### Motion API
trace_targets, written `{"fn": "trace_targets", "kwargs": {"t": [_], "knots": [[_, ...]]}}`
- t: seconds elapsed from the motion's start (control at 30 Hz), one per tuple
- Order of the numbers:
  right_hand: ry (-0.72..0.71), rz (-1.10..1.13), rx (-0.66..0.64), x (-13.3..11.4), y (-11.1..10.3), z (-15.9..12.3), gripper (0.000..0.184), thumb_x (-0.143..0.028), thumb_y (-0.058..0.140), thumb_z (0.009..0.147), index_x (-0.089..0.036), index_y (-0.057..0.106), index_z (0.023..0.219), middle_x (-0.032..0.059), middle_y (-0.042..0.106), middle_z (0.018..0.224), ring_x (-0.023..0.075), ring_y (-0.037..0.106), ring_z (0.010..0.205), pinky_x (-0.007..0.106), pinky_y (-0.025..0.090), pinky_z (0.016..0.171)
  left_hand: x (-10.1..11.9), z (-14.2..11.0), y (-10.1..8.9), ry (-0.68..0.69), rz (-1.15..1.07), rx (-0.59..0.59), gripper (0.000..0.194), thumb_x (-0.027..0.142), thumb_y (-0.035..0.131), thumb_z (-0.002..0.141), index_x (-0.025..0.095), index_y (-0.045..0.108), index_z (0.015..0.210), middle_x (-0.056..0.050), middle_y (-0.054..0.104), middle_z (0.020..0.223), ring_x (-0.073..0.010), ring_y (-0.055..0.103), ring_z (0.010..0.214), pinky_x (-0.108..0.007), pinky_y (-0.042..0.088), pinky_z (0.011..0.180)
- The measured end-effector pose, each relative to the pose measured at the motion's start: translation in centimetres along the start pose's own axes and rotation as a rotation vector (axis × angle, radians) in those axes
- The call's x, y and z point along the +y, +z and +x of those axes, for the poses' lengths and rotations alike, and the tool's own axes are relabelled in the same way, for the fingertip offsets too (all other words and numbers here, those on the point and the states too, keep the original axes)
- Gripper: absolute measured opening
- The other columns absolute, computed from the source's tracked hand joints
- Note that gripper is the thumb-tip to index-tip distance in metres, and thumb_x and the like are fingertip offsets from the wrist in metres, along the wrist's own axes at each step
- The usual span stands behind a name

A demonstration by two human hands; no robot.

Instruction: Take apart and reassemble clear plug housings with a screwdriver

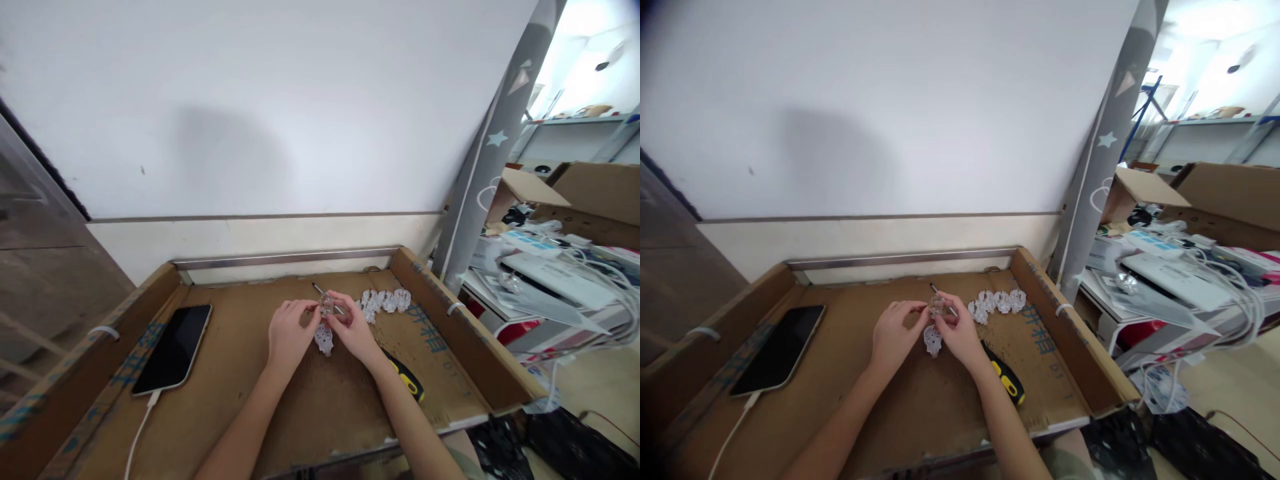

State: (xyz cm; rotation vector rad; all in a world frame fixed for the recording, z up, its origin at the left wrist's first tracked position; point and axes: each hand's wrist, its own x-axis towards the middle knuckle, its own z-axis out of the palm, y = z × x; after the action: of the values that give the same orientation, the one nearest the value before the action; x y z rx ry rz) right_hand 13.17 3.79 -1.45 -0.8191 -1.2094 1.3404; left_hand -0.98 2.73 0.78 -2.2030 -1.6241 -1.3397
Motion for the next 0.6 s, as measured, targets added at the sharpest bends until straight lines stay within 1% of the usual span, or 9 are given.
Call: {"fn": "trace_targets", "kwargs": {"t": [0.13, 0.23, 0.33, 0.4, 0.47, 0.53, 0.6], "knots": [[0.023, 0.01, 0.007, 0.0, 0.1, 0.0, 0.053, -0.033, 0.069, 0.068, -0.024, 0.05, 0.117, 0.0072, 0.054, 0.118, 0.0076, 0.064, 0.07, 0.023, 0.055, 0.065, -0.1, 0.0, 0.0, -0.011, -0.036, -0.035, 0.007, 0.022, 0.058, 0.082, 0.021, 0.064, 0.084, 0.0, 0.069, 0.081, -0.0182, 0.059, 0.077, -0.031, 0.045, 0.072], [0.05, 0.043, 0.012, -0.3, 0.1, 0.1, 0.057, -0.037, 0.071, 0.064, -0.023, 0.05, 0.116, 0.007, 0.057, 0.114, 0.0111, 0.065, 0.072, 0.025, 0.056, 0.063, -0.2, 0.0, 0.1, -0.026, -0.103, -0.07, 0.01, 0.024, 0.056, 0.085, 0.022, 0.065, 0.088, 0.0, 0.069, 0.084, -0.0177, 0.059, 0.08, -0.031, 0.046, 0.074], [0.068, 0.073, 0.053, -0.7, -0.2, 0.3, 0.062, -0.04, 0.073, 0.061, -0.022, 0.049, 0.116, 0.0079, 0.058, 0.112, 0.0144, 0.065, 0.074, 0.03, 0.057, 0.064, -0.3, 0.0, 0.1, -0.038, -0.174, -0.077, 0.018, 0.028, 0.053, 0.087, 0.023, 0.063, 0.102, -0.001, 0.069, 0.092, -0.0173, 0.06, 0.085, -0.031, 0.047, 0.078], [0.06, 0.085, 0.123, -0.8, -0.5, 0.5, 0.065, -0.042, 0.072, 0.062, -0.022, 0.047, 0.118, 0.0089, 0.057, 0.115, 0.0153, 0.066, 0.076, 0.032, 0.057, 0.066, -0.4, 0.0, 0.1, -0.052, -0.179, -0.069, 0.024, 0.03, 0.052, 0.088, 0.023, 0.06, 0.11, -0.002, 0.068, 0.096, -0.0176, 0.06, 0.088, -0.032, 0.047, 0.08], [0.033, 0.09, 0.214, -0.8, -0.8, 0.6, 0.068, -0.044, 0.07, 0.064, -0.022, 0.043, 0.122, 0.0104, 0.054, 0.119, 0.0151, 0.065, 0.079, 0.032, 0.057, 0.069, -0.4, 0.0, 0.2, -0.049, -0.12, -0.103, 0.022, 0.029, 0.053, 0.087, 0.022, 0.062, 0.106, -0.003, 0.068, 0.095, -0.0189, 0.06, 0.088, -0.033, 0.046, 0.08], [-0.002, 0.084, 0.286, -0.6, -0.9, 0.7, 0.069, -0.045, 0.069, 0.066, -0.021, 0.04, 0.124, 0.0118, 0.051, 0.122, 0.0142, 0.065, 0.08, 0.031, 0.056, 0.07, -0.2, -0.1, 0.4, -0.018, -0.025, -0.189, 0.016, 0.028, 0.057, 0.083, 0.023, 0.066, 0.095, -0.003, 0.069, 0.091, -0.0206, 0.059, 0.085, -0.033, 0.045, 0.076], [-0.026, 0.073, 0.323, -0.5, -0.9, 0.8, 0.069, -0.044, 0.069, 0.066, -0.02, 0.04, 0.125, 0.0125, 0.051, 0.123, 0.0136, 0.064, 0.08, 0.029, 0.056, 0.069, 0.1, -0.4, 0.7, 0.005, 0.051, -0.279, 0.012, 0.026, 0.062, 0.079, 0.023, 0.068, 0.089, -0.002, 0.069, 0.086, -0.0214, 0.058, 0.081, -0.033, 0.044, 0.071]]}}
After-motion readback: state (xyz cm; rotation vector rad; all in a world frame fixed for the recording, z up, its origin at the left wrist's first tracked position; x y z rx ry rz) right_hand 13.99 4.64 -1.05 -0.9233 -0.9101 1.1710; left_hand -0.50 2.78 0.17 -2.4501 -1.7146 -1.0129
